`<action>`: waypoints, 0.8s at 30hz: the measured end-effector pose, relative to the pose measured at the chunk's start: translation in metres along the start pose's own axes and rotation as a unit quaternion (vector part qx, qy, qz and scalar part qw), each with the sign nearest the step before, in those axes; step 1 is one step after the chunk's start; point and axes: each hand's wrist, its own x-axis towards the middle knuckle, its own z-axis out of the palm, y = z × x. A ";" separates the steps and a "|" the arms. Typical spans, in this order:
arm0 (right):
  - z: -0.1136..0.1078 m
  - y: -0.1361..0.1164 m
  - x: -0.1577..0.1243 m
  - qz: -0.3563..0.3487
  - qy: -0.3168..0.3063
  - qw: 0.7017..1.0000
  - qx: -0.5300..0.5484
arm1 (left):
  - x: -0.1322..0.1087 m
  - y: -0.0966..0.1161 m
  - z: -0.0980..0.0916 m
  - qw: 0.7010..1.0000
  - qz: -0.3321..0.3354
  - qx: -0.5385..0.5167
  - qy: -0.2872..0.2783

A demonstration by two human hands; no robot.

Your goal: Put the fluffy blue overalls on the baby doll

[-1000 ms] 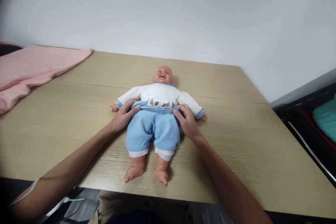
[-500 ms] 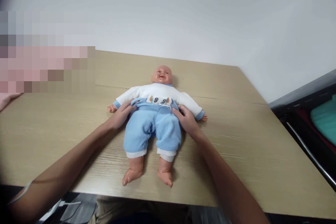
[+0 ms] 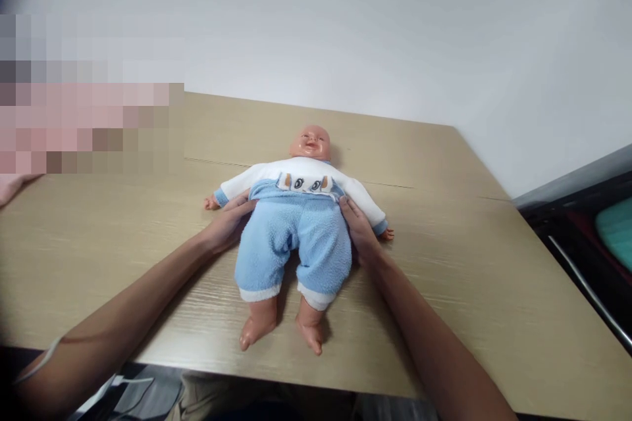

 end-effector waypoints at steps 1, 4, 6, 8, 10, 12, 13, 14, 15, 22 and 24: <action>-0.003 0.000 0.003 -0.005 0.000 1.000 -0.010 | 0.002 0.000 -0.001 1.000 0.002 -0.002 -0.003; -0.013 0.000 0.009 -0.069 0.001 0.992 -0.108 | 0.006 0.003 -0.008 1.000 0.016 0.020 -0.014; -0.019 -0.003 0.009 -0.122 0.001 0.975 -0.186 | 0.006 0.009 -0.013 0.996 0.035 0.084 -0.026; -0.020 -0.011 0.007 -0.147 -0.010 0.962 -0.228 | 0.006 0.021 -0.015 0.981 0.065 0.177 -0.036; -0.017 -0.021 0.005 -0.190 -0.029 0.940 -0.282 | 0.007 0.034 -0.014 0.961 0.099 0.255 -0.049; -0.010 -0.030 0.006 -0.246 -0.042 0.909 -0.335 | 0.013 0.046 -0.010 0.948 0.113 0.288 -0.074; -0.005 -0.033 0.009 -0.258 -0.043 0.903 -0.341 | 0.017 0.050 -0.009 0.949 0.103 0.285 -0.084; -0.001 -0.034 0.014 -0.254 -0.038 0.909 -0.330 | 0.022 0.052 -0.007 0.955 0.085 0.272 -0.086; 0.002 -0.033 0.019 -0.234 -0.030 0.923 -0.303 | 0.028 0.052 -0.006 0.963 0.063 0.250 -0.077; 0.001 -0.009 0.043 -0.163 0.037 0.958 -0.231 | 0.037 0.023 -0.011 0.969 0.042 0.242 -0.012; -0.005 -0.006 0.036 -0.151 0.048 0.958 -0.239 | 0.029 0.017 -0.014 0.964 0.048 0.262 0.000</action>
